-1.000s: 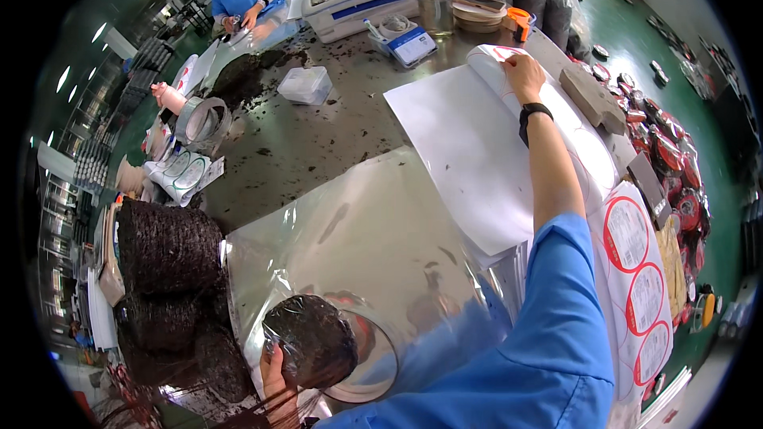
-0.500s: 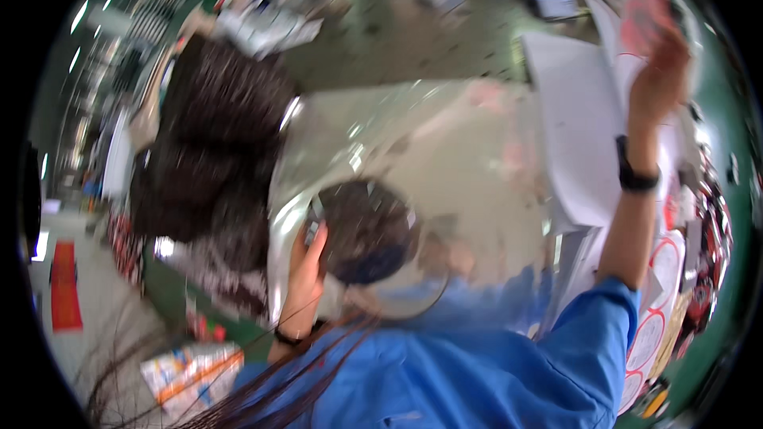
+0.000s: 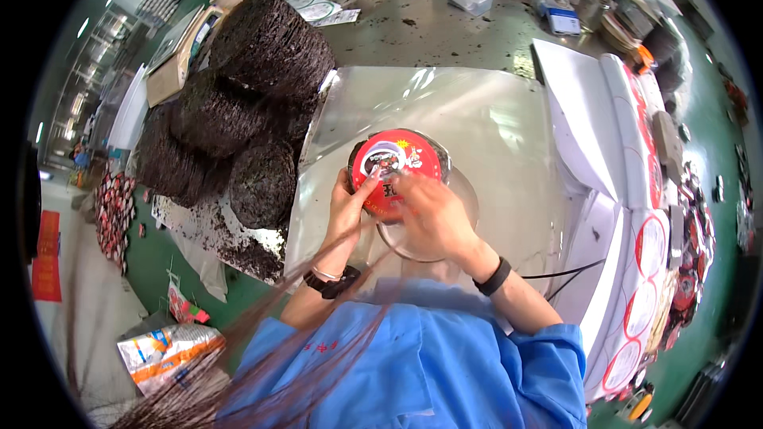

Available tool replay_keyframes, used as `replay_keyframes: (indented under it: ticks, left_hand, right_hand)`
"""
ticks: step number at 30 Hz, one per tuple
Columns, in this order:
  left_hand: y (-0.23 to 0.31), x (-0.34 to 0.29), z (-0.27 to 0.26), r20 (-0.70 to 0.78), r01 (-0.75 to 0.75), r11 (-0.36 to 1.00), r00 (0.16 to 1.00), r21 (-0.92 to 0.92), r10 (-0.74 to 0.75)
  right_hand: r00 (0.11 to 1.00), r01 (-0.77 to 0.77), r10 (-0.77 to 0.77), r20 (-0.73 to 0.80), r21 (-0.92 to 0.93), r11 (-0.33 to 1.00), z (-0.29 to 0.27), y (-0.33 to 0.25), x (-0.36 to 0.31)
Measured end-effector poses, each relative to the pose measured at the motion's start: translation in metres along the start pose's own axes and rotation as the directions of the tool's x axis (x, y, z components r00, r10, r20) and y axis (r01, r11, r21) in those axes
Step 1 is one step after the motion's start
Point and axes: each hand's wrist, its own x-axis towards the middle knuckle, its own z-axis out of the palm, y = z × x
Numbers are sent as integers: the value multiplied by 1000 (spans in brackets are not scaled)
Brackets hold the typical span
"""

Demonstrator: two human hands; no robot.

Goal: The person wraps dark compressed tea cakes in clear plastic film and seals them with red circular labels. The worker repeatedly picks up a tea cake, places it on a plastic sheet, folds the film around it, and applies a label to the top. The finished packages are placed on a nearby stack.

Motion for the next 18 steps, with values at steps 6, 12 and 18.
replay_keyframes:
  ticks: [6, 12, 18]
  left_hand:
    - [-6, -11, -2, 190, -141, 976, 967, -167, 173]
    - [18, -57, 6, 292, -112, 987, 946, -119, 143]
    - [13, -91, 6, 342, -134, 991, 930, -17, 131]
  right_hand:
    - [816, -403, 554, -168, 522, 752, -37, -5, -15]
    - [660, -91, 614, -433, 765, 637, -128, -18, -108]
    - [293, -302, 455, -841, 371, 878, -240, -75, -284]
